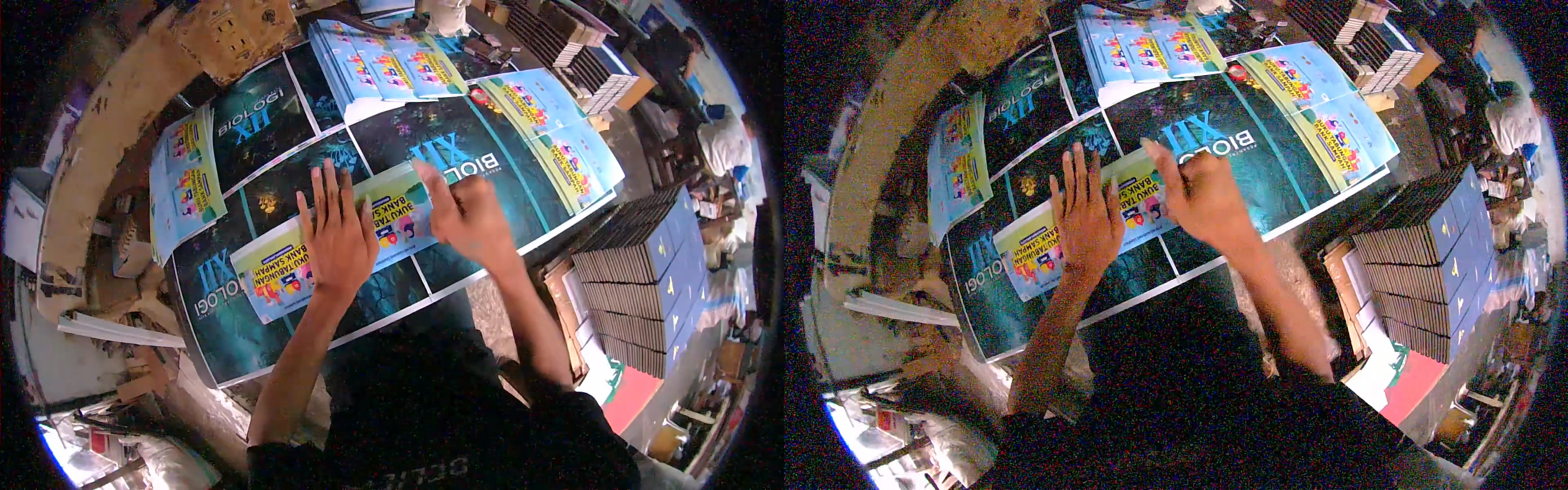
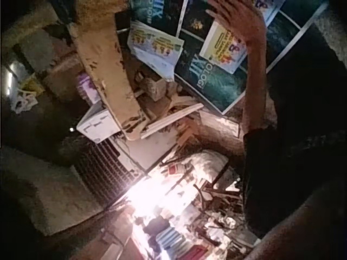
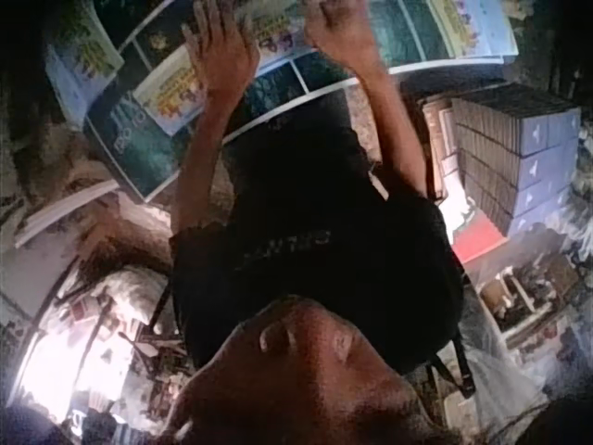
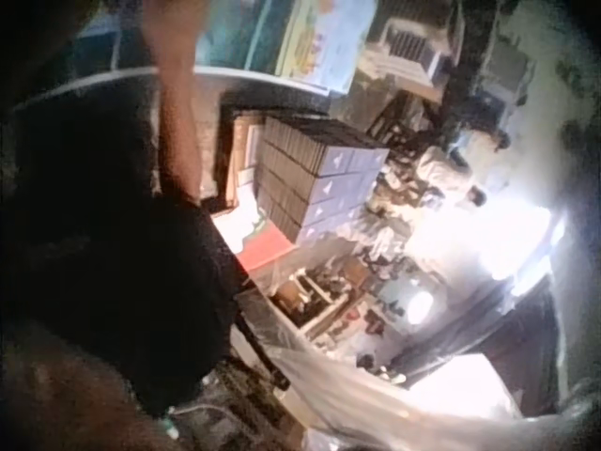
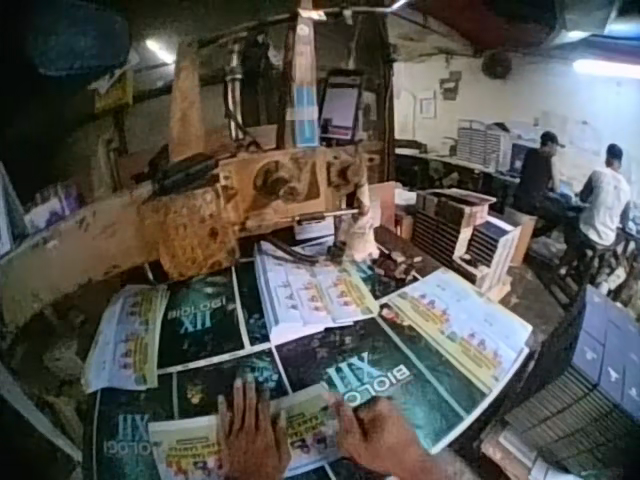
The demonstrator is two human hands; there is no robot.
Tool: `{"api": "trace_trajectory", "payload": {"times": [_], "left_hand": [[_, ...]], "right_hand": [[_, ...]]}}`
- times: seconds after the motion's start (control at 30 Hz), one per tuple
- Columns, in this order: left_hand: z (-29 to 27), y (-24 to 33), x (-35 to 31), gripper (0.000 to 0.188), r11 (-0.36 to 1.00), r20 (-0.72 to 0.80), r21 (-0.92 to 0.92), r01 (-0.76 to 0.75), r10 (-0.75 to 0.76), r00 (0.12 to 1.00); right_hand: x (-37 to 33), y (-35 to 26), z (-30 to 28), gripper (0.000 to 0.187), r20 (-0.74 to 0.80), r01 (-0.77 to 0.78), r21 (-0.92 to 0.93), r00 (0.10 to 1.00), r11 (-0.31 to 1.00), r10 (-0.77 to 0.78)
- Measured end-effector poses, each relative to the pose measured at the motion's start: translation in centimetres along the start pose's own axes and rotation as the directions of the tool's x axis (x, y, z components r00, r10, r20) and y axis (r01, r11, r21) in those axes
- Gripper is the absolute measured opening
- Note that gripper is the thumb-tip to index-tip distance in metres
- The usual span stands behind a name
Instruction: The person folds paper sheets in half and creases the edges using a cylindrical wooden tool.
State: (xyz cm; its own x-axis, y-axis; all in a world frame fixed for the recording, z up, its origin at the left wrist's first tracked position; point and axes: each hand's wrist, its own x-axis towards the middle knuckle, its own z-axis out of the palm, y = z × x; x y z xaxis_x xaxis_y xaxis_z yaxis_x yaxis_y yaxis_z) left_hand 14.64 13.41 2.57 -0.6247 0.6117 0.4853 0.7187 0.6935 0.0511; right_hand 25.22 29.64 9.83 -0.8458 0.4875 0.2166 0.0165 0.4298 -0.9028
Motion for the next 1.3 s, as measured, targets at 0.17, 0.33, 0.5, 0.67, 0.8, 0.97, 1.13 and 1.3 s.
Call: {"api": "trace_trajectory", "payload": {"times": [0.17,0.33,0.5,0.67,0.8,0.97,1.13,1.3], "left_hand": [[0.6,-0.8,-0.2,0.045,1.000,-0.004,-0.019,-0.023,0.023,1.000],[-4.6,-1.0,-1.3,0.042,0.851,0.113,-0.525,-0.024,0.098,0.989],[-8.8,-0.2,-5.5,0.048,0.881,-0.042,-0.443,-0.164,0.162,0.986],[-11.2,0.3,-12.4,0.057,0.902,-0.174,-0.432,0.009,-0.093,0.980],[-10.7,-0.9,-13.6,0.060,0.862,-0.182,-0.475,0.177,-0.294,0.938],[-11.0,-0.6,-12.5,0.074,0.861,-0.013,-0.432,0.269,-0.305,0.952],[-9.2,-0.5,-14.2,0.092,0.801,0.057,-0.422,0.424,-0.443,0.895],[-7.6,-1.1,-15.2,0.098,0.811,-0.054,-0.456,0.367,-0.437,0.898]], "right_hand": [[1.5,0.9,-0.7,0.063,0.069,-0.216,0.025,0.974,0.976,0.214],[5.9,2.1,-3.8,0.060,-0.176,-0.215,0.086,0.958,0.973,0.227],[7.1,5.3,-4.3,0.047,-0.171,-0.025,-0.268,0.985,0.963,-0.022],[2.1,-1.1,-1.8,0.022,-0.194,0.325,-0.177,0.914,0.929,-0.357],[1.3,-1.0,1.4,0.028,0.550,0.122,0.168,0.812,0.978,-0.196],[2.9,-0.3,4.0,0.037,0.876,-0.240,0.094,0.481,0.966,0.034],[2.6,1.2,5.2,0.046,0.925,-0.339,0.044,0.370,0.940,0.090],[1.3,2.1,5.4,0.039,0.901,-0.450,0.080,0.415,0.890,0.129]]}}
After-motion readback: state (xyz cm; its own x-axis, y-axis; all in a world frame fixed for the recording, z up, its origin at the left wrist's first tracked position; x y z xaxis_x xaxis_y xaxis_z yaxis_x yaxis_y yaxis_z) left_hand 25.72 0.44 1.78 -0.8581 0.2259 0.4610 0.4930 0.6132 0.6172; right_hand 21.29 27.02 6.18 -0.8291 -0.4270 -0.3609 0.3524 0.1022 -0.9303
